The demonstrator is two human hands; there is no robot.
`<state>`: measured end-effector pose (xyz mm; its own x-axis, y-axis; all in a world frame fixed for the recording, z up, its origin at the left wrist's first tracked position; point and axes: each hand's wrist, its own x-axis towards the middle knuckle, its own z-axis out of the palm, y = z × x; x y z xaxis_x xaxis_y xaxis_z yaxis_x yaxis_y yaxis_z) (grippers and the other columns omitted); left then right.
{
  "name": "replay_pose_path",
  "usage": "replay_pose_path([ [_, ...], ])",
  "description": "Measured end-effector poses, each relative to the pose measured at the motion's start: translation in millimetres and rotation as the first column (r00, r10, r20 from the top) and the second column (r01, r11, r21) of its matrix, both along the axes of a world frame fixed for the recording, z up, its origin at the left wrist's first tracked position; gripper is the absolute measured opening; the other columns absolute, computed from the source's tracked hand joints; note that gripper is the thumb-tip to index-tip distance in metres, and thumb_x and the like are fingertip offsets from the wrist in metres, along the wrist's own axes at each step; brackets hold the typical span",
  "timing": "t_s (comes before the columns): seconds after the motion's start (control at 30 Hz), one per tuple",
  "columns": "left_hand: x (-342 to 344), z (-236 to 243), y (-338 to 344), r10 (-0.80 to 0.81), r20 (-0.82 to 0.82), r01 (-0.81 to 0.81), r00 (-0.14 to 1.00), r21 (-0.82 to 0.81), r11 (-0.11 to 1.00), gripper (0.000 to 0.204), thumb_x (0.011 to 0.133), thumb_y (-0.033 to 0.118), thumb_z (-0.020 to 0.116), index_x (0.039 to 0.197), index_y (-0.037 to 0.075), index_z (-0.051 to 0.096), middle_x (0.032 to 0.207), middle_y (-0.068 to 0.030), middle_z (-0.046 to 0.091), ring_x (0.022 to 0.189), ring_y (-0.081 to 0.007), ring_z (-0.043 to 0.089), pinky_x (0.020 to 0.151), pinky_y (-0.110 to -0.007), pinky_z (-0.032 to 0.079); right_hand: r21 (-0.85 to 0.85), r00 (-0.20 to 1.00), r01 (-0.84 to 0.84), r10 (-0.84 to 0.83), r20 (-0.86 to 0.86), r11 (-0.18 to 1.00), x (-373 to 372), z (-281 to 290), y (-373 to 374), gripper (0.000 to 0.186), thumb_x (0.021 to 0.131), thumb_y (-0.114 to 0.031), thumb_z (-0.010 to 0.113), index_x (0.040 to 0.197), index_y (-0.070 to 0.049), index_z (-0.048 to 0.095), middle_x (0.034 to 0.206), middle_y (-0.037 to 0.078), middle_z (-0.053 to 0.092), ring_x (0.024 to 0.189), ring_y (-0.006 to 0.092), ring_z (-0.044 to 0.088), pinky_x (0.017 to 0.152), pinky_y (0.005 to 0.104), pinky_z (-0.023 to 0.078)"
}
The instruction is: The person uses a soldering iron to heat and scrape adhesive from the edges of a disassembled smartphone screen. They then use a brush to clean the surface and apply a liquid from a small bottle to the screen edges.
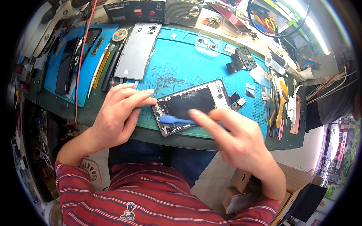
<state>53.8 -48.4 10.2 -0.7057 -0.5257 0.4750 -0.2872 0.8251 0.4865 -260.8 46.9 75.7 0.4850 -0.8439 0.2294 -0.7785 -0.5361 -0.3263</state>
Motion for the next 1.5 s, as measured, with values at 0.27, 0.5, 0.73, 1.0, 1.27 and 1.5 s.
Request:
replay_pose_path([
  [0.27,1.9,2.0,0.3,0.022,0.038,-0.024,0.999,0.064,0.998,0.068,0.087,-0.018,0.058,0.153,-0.001,0.055,0.130,-0.0069,0.081,0.127,-0.0294,0.065,0.122,-0.052,0.042,0.105,0.989,-0.135,0.140,-0.039,0.985,11.1,-1.7,-30.2,0.060,0.079,0.000,0.074,0.136,-0.019,0.079,0.101,0.003,0.065,0.080,0.0210,0.068,0.063,0.0355,0.056],
  [0.5,-0.3,0.9,-0.1,0.026,0.063,-0.029,0.998,0.047,0.998,0.069,0.086,-0.018,0.057,0.153,-0.001,0.055,0.129,-0.0071,0.081,0.126,-0.0287,0.065,0.123,-0.053,0.040,0.056,0.994,-0.106,0.105,0.031,0.993,13.0,-6.6,-42.2,0.060,0.078,0.004,0.074,0.131,-0.022,0.083,0.097,0.003,0.067,0.077,0.0226,0.071,0.063,0.0350,0.057],
  [0.73,-1.2,2.9,-0.6,0.030,0.061,-0.032,0.998,0.043,0.999,0.069,0.085,-0.018,0.057,0.152,-0.001,0.055,0.129,-0.0064,0.081,0.124,-0.0277,0.066,0.123,-0.053,0.039,0.126,0.987,-0.152,0.143,0.079,0.980,8.4,-2.9,-44.2,0.062,0.073,0.005,0.072,0.128,-0.021,0.084,0.098,0.003,0.068,0.078,0.0229,0.071,0.061,0.0363,0.056],
  [1.0,-1.8,-0.1,-0.9,0.043,0.060,-0.045,0.997,0.024,0.999,0.065,0.089,-0.017,0.059,0.151,0.000,0.056,0.127,-0.0045,0.082,0.119,-0.0264,0.068,0.123,-0.053,0.038,0.253,0.989,-0.150,0.141,0.053,0.956,-1.0,-2.7,-41.6,0.059,0.075,0.004,0.072,0.129,-0.018,0.082,0.098,0.003,0.069,0.074,0.0243,0.071,0.061,0.0371,0.055],
  [1.27,-1.7,-0.2,-0.4,0.053,0.062,-0.053,0.997,-0.011,0.999,0.070,0.087,-0.016,0.062,0.154,0.001,0.056,0.122,-0.0030,0.083,0.116,-0.0235,0.069,0.123,-0.052,0.038,0.302,0.946,-0.312,0.265,0.185,0.901,-10.2,9.5,-44.6,0.057,0.074,0.001,0.074,0.126,-0.020,0.083,0.097,0.002,0.068,0.070,0.0244,0.069,0.058,0.0362,0.053],
  [1.5,-5.3,1.5,-3.5,0.049,0.068,-0.048,0.996,-0.022,0.999,0.071,0.085,-0.016,0.063,0.154,0.001,0.058,0.122,-0.0025,0.082,0.115,-0.0237,0.069,0.123,-0.053,0.039,0.257,0.903,-0.232,0.110,0.415,0.938,-9.2,4.4,-30.9,0.045,0.074,0.003,0.074,0.114,-0.010,0.089,0.094,0.008,0.072,0.074,0.0235,0.070,0.064,0.0353,0.053],
])
